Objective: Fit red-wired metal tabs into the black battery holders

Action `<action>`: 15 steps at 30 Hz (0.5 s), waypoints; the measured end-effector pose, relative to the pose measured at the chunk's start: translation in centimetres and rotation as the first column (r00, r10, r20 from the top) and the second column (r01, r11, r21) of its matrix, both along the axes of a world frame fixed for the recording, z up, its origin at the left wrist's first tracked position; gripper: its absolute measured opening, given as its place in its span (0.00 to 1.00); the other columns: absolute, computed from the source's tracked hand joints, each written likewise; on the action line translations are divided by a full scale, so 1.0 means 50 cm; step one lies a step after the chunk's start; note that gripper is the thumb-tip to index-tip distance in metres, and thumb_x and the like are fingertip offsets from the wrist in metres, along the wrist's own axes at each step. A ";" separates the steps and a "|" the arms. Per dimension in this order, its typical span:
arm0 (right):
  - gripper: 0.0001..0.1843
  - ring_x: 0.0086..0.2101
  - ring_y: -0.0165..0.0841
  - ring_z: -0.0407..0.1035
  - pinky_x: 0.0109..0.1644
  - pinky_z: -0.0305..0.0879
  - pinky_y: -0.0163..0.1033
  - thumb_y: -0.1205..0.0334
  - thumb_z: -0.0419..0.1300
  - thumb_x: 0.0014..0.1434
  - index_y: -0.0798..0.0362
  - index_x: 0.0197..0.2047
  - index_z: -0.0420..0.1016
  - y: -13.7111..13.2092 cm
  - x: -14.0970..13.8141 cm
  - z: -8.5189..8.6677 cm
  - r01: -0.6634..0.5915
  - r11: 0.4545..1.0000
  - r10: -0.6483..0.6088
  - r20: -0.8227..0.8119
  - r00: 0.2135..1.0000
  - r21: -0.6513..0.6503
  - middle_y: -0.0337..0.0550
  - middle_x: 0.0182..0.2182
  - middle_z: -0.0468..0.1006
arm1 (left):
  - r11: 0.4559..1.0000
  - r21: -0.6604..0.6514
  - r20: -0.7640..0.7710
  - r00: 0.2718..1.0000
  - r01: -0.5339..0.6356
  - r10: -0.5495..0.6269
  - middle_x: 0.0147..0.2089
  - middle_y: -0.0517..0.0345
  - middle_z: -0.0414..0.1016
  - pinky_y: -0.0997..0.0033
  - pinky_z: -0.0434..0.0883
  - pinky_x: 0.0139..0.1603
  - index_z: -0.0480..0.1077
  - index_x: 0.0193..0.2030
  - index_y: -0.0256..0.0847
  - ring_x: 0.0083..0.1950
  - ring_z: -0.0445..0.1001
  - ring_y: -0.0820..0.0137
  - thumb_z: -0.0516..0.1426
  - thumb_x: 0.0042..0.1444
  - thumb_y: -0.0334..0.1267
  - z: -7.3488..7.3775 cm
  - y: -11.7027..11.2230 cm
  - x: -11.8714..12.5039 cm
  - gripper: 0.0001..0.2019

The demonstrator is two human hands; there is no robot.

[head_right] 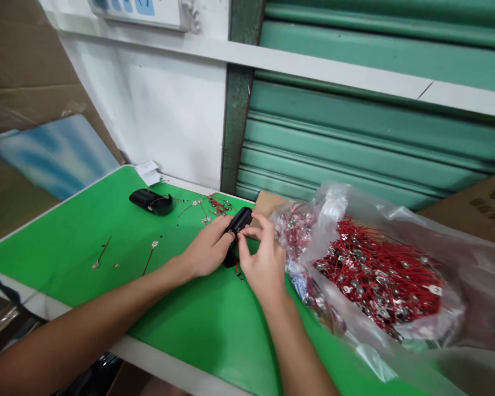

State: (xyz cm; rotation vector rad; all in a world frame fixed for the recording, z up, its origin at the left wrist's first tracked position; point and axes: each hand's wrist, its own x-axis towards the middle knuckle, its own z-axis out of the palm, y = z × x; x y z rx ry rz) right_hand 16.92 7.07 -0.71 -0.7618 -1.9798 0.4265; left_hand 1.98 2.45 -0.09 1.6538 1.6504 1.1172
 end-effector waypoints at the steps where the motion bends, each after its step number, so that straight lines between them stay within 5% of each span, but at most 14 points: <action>1: 0.25 0.40 0.38 0.82 0.42 0.77 0.42 0.65 0.62 0.65 0.48 0.63 0.60 0.000 0.001 0.000 0.005 1.000 -0.005 0.012 1.000 0.006 0.39 0.37 0.84 | 1.000 -0.015 0.004 1.000 0.002 -0.001 0.51 0.48 0.73 0.54 0.69 0.61 0.70 0.53 0.40 0.55 0.71 0.59 0.45 0.64 0.38 0.002 -0.001 0.000 0.17; 15: 0.19 0.38 0.37 0.82 0.42 0.77 0.41 0.64 0.61 0.65 0.49 0.58 0.62 0.000 -0.003 -0.005 0.015 1.000 -0.016 -0.031 0.999 -0.028 0.41 0.37 0.83 | 1.000 -0.027 -0.063 0.998 -0.013 0.011 0.49 0.49 0.74 0.59 0.71 0.58 0.72 0.51 0.41 0.52 0.72 0.61 0.46 0.65 0.38 -0.003 0.004 -0.004 0.16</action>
